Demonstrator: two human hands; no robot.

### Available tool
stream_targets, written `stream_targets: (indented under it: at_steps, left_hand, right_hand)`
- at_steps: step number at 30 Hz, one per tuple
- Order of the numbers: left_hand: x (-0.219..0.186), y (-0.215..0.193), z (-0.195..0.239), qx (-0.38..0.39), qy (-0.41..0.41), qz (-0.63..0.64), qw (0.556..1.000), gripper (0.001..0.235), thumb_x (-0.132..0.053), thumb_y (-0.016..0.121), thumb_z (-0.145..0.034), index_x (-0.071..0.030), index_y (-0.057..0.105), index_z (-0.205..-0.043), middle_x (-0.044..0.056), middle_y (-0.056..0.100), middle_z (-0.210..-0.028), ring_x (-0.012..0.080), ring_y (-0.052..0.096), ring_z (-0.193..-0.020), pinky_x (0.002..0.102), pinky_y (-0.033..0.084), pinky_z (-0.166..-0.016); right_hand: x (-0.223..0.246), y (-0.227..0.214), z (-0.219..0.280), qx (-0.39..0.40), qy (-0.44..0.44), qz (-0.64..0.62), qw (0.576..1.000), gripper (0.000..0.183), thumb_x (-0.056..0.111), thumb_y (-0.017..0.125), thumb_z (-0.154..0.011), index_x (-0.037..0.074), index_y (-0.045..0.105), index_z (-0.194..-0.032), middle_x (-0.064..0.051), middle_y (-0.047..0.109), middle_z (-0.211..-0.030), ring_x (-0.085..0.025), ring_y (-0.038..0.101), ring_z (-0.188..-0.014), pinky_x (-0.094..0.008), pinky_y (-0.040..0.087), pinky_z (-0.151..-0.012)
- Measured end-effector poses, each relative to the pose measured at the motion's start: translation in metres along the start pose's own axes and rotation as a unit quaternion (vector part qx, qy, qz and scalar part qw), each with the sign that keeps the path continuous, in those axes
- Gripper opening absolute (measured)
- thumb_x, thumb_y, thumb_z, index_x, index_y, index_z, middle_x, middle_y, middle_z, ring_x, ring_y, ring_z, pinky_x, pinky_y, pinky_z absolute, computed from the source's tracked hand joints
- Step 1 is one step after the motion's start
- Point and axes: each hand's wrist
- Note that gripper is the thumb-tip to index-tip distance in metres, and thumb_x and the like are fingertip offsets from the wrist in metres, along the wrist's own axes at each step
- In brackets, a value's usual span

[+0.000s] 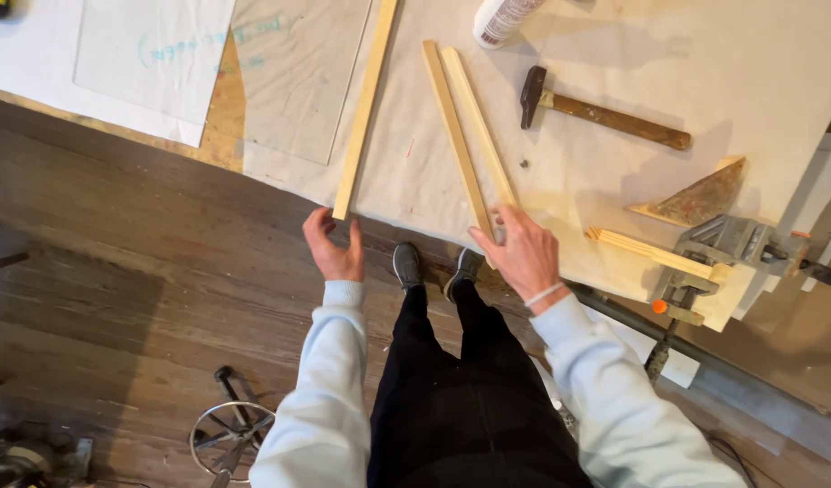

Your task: The person clamps mitered wood frame strips in a corner vise on the workbench, hammers brads into the joint, then applies wood glue from a bottle to a strip end and fits the pieces together in the vise, tightening the clamp to hold the glued corner.

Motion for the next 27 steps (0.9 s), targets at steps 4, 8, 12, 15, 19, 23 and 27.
stream_targets:
  at_steps: [4,8,12,15,19,23,27]
  left_hand:
    - [-0.024,-0.029,0.008,-0.024,0.039,-0.063,0.997,0.055,-0.004,0.086,-0.084,-0.001,0.056,-0.130,0.015,0.055,-0.129,0.0271,0.055,-0.106,0.036,0.050,-0.089]
    - [-0.071,-0.035,0.006,0.057,0.133,-0.087,0.986,0.050,-0.005,0.085,-0.088,-0.006,0.059,-0.131,0.010,0.059,-0.130,0.0261,0.057,-0.117,0.037,0.052,-0.097]
    - [-0.157,-0.013,-0.024,0.187,0.264,-0.099,0.941,0.052,-0.005,0.082,-0.082,-0.008,0.062,-0.129,0.012,0.062,-0.132,0.0308,0.058,-0.123,0.044,0.049,-0.103]
    - [-0.204,0.008,-0.028,0.236,0.379,-0.093,0.890,0.055,-0.003,0.080,-0.083,-0.009,0.061,-0.134,0.012,0.061,-0.137,0.0321,0.059,-0.127,0.047,0.046,-0.112]
    - [-0.207,0.024,-0.011,0.223,0.339,-0.068,0.911,0.054,0.001,0.077,-0.084,-0.015,0.060,-0.133,0.006,0.062,-0.134,0.0281,0.060,-0.127,0.042,0.051,-0.110]
    - [-0.225,0.041,-0.030,0.160,-0.060,0.215,0.961,0.060,-0.008,0.078,-0.091,-0.011,0.044,-0.140,0.008,0.057,-0.131,0.0179,0.062,-0.116,0.036,0.058,-0.095]
    - [-0.210,0.059,-0.048,0.150,-0.117,0.213,0.958,0.080,-0.009,0.073,-0.090,-0.010,0.027,-0.156,0.006,0.058,-0.121,0.0130,0.062,-0.084,0.030,0.058,-0.067]
  right_hand:
    - [0.006,0.012,-0.013,-0.052,-0.017,0.024,0.998,0.055,0.040,0.087,-0.075,0.006,0.058,-0.107,-0.011,0.070,-0.089,-0.028,0.071,-0.072,-0.041,0.056,-0.056]
    - [0.008,0.006,-0.003,-0.037,0.036,-0.064,0.997,0.052,0.025,0.085,-0.074,0.007,0.060,-0.116,-0.010,0.074,-0.090,-0.026,0.072,-0.077,-0.041,0.058,-0.065]
    - [-0.006,-0.014,0.017,0.003,0.094,-0.291,0.952,0.039,0.011,0.073,-0.088,0.003,0.063,-0.124,-0.010,0.076,-0.100,-0.019,0.076,-0.087,-0.031,0.065,-0.077]
    - [-0.020,-0.042,0.049,0.002,0.069,-0.369,0.927,0.038,0.005,0.072,-0.090,0.002,0.067,-0.127,-0.011,0.078,-0.104,-0.017,0.075,-0.099,-0.031,0.064,-0.084]
    - [-0.029,-0.051,0.070,0.021,0.026,-0.471,0.882,0.036,0.005,0.071,-0.094,-0.001,0.067,-0.129,-0.013,0.075,-0.114,-0.016,0.071,-0.105,-0.032,0.059,-0.093]
    - [-0.005,-0.050,0.071,0.082,0.073,-0.491,0.864,0.042,0.007,0.073,-0.090,0.004,0.066,-0.131,-0.008,0.078,-0.114,-0.012,0.073,-0.100,-0.030,0.060,-0.086]
    - [0.017,-0.028,0.063,0.127,0.008,-0.515,0.848,0.040,0.008,0.074,-0.089,0.005,0.065,-0.128,-0.007,0.079,-0.109,-0.013,0.075,-0.092,-0.030,0.063,-0.080]
Point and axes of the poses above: each hand's wrist, its own z-axis away from the middle knuckle, its own y-axis out of the palm, x = y × z
